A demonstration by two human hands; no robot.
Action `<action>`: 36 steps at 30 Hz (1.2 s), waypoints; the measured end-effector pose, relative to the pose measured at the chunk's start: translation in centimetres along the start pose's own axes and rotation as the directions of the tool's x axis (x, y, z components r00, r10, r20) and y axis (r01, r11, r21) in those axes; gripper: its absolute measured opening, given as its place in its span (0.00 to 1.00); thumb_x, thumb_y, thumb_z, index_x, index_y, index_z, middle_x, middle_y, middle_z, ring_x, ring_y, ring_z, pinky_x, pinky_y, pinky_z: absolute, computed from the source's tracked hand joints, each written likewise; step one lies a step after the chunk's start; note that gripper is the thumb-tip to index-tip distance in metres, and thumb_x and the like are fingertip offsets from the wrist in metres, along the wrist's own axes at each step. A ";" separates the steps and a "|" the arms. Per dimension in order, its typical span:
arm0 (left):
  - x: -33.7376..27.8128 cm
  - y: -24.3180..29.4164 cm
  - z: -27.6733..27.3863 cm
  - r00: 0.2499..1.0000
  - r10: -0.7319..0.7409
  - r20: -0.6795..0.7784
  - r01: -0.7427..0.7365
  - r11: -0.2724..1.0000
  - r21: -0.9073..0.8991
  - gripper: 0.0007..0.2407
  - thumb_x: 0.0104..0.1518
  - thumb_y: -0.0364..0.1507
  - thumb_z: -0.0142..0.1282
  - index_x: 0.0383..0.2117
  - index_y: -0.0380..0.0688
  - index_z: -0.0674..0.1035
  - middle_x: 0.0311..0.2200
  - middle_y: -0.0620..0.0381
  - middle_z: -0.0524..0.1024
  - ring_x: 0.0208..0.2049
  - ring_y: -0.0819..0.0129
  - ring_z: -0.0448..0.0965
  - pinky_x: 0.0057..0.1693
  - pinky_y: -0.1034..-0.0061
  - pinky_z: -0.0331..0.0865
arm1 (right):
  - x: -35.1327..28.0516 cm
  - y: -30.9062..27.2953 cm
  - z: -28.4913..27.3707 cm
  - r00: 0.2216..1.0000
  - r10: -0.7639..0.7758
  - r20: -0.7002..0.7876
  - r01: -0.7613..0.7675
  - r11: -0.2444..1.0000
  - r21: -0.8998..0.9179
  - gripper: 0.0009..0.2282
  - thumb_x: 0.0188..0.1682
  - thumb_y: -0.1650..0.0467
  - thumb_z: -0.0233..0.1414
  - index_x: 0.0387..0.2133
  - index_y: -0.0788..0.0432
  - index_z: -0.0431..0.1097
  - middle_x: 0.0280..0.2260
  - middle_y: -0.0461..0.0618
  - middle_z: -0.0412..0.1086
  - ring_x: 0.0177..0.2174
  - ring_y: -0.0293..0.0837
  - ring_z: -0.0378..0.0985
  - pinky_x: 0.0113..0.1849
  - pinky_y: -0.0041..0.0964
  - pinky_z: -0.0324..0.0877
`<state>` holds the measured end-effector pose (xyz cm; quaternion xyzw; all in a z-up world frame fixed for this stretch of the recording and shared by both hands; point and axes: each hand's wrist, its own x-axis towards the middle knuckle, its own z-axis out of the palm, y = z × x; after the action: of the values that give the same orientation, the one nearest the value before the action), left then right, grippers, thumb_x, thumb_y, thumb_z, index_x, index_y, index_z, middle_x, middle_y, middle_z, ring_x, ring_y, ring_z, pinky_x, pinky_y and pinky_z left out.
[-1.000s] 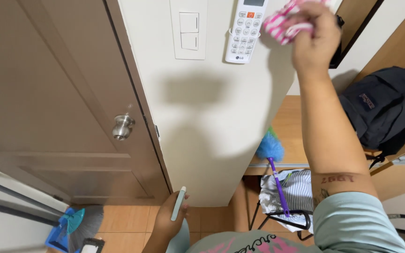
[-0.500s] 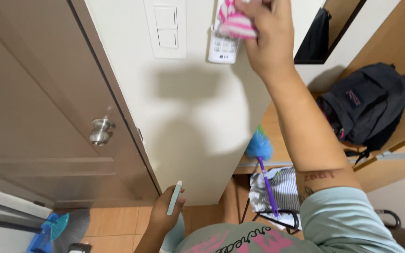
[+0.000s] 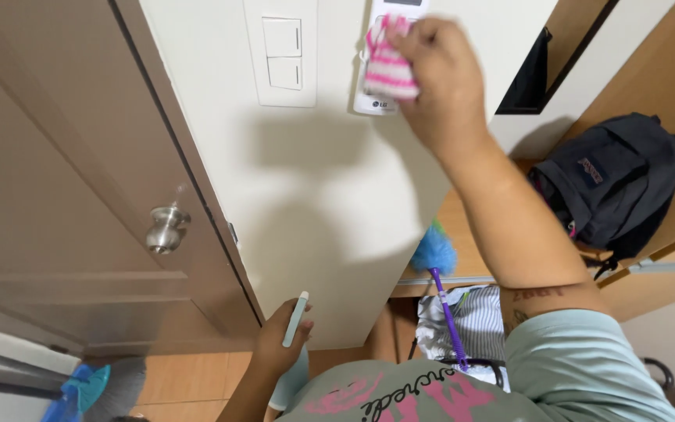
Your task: The person cleans a wall unit, light switch, and door handle using a spray bottle and a cloth.
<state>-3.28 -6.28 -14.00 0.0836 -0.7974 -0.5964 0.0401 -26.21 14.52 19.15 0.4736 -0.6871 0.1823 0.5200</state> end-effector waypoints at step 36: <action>-2.9 -11.7 -11.1 0.988 0.030 -0.153 -0.026 0.999 0.026 0.18 0.60 0.36 0.55 0.52 0.36 0.77 0.38 0.47 0.83 0.40 0.64 0.84 0.45 0.69 0.78 | -7.0 -4.7 1.7 0.959 0.275 -0.070 -0.282 0.950 -0.131 0.12 0.52 0.78 0.70 0.46 0.60 0.78 0.40 0.53 0.69 0.39 0.46 0.76 0.40 0.34 0.73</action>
<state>2.39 -19.49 -21.93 0.1183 -0.8001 -0.5780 0.1086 -23.14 14.22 11.10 0.3294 -0.7446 0.2171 0.5384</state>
